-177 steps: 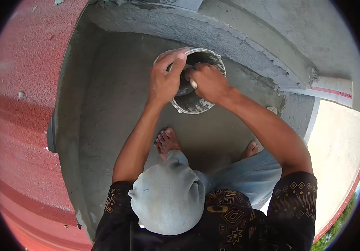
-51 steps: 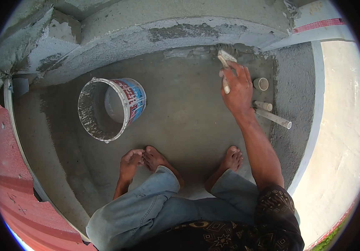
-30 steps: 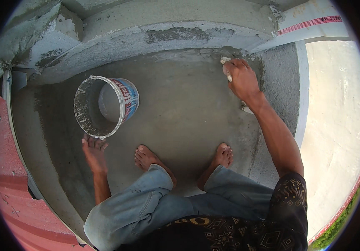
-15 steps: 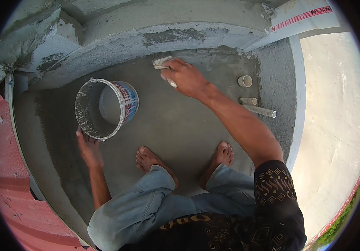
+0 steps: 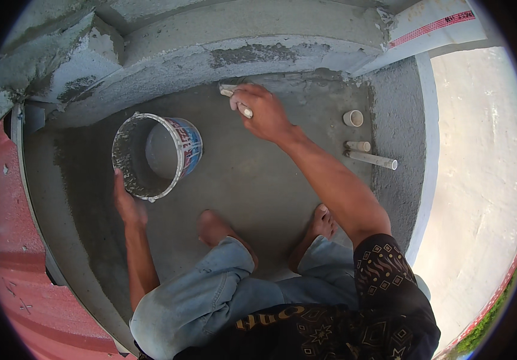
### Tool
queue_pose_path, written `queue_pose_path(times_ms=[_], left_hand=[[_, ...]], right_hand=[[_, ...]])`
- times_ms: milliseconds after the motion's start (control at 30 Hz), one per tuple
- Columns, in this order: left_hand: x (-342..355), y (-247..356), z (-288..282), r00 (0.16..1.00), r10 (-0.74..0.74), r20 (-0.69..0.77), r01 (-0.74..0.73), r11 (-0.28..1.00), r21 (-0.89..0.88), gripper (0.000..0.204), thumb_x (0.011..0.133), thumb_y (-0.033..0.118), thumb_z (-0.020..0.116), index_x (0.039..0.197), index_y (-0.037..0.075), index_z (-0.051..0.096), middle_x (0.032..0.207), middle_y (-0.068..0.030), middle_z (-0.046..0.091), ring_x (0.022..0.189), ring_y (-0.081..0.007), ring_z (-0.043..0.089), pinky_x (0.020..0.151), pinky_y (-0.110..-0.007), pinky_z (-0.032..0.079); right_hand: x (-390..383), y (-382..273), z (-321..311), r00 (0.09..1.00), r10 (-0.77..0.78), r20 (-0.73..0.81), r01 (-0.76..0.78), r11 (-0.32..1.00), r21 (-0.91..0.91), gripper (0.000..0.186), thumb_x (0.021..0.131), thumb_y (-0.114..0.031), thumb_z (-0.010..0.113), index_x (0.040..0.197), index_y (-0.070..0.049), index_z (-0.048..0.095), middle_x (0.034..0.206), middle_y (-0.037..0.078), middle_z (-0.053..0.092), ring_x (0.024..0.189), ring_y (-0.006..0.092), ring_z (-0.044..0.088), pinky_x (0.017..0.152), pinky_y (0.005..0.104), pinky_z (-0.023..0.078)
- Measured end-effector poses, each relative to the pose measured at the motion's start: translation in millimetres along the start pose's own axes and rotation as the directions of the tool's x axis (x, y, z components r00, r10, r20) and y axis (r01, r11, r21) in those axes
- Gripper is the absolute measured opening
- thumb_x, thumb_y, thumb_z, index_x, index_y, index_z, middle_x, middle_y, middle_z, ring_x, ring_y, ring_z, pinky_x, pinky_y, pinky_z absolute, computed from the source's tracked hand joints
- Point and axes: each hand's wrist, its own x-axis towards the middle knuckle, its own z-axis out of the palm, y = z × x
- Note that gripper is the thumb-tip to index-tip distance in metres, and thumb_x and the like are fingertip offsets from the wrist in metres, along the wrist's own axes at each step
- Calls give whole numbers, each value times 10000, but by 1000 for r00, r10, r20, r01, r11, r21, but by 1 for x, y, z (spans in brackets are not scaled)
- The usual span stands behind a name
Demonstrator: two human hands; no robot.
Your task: The person applies a grey cement-like substance to a concrete wall using a paintbrush. They repeatedly dip the brush into a bucket and spread the material along the wall's edge and surface.
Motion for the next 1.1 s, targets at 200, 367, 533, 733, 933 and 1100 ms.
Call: queue_pose_path(times_ms=[200, 367, 533, 733, 933, 1100], left_hand=[[3, 13, 15, 997, 52, 50, -54, 998, 34, 530, 1130, 351, 574, 1539, 21, 508, 1487, -111, 606, 1333, -235, 606, 1123, -412, 480], [-12, 21, 70, 961, 235, 148, -267, 928, 260, 693, 1158, 525, 405, 1586, -17, 460, 1566, -145, 545, 1456, -259, 499, 1233, -395, 354], [-24, 35, 98, 903, 343, 259, -427, 790, 440, 789, 1134, 627, 361, 1575, -13, 495, 1590, -189, 529, 1509, -303, 446, 1252, -422, 322], [-23, 33, 120, 827, 438, 351, -561, 657, 503, 679, 1150, 532, 393, 1498, -20, 580, 1545, -220, 567, 1480, -362, 483, 1235, -455, 353], [-16, 34, 124, 808, 453, 376, -589, 627, 510, 636, 1150, 498, 423, 1481, -15, 600, 1521, -220, 588, 1468, -368, 494, 1229, -457, 357], [-15, 39, 136, 860, 361, 360, -506, 690, 517, 717, 1154, 559, 365, 1511, -29, 569, 1536, -220, 571, 1459, -331, 503, 1229, -438, 351]], right_hand=[[-20, -37, -44, 777, 627, 54, -334, 337, 880, 221, 930, 36, 703, 1150, 19, 700, 1094, 144, 732, 1055, 281, 736, 937, 443, 636], [-36, -56, -115, 885, 462, 53, -154, 185, 971, 267, 985, -90, 675, 1158, 112, 693, 1116, 198, 740, 1019, 270, 757, 893, 450, 665], [18, -133, -90, 959, 179, 218, -278, 725, 630, 235, 949, -89, 699, 1104, 77, 760, 926, 195, 776, 918, 231, 780, 838, 396, 628], [52, -125, 22, 960, 49, 276, -31, 997, -68, 280, 842, -96, 740, 1111, -31, 781, 999, 241, 755, 899, 429, 727, 837, 436, 585], [51, -119, 30, 826, 321, 463, -429, 891, 148, 308, 834, -105, 751, 1121, 6, 770, 1084, 232, 787, 965, 354, 779, 881, 401, 614], [17, -115, -14, 754, 437, 491, -628, 259, 734, 219, 914, -40, 748, 1114, 48, 743, 1080, 156, 775, 1002, 256, 768, 851, 388, 663]])
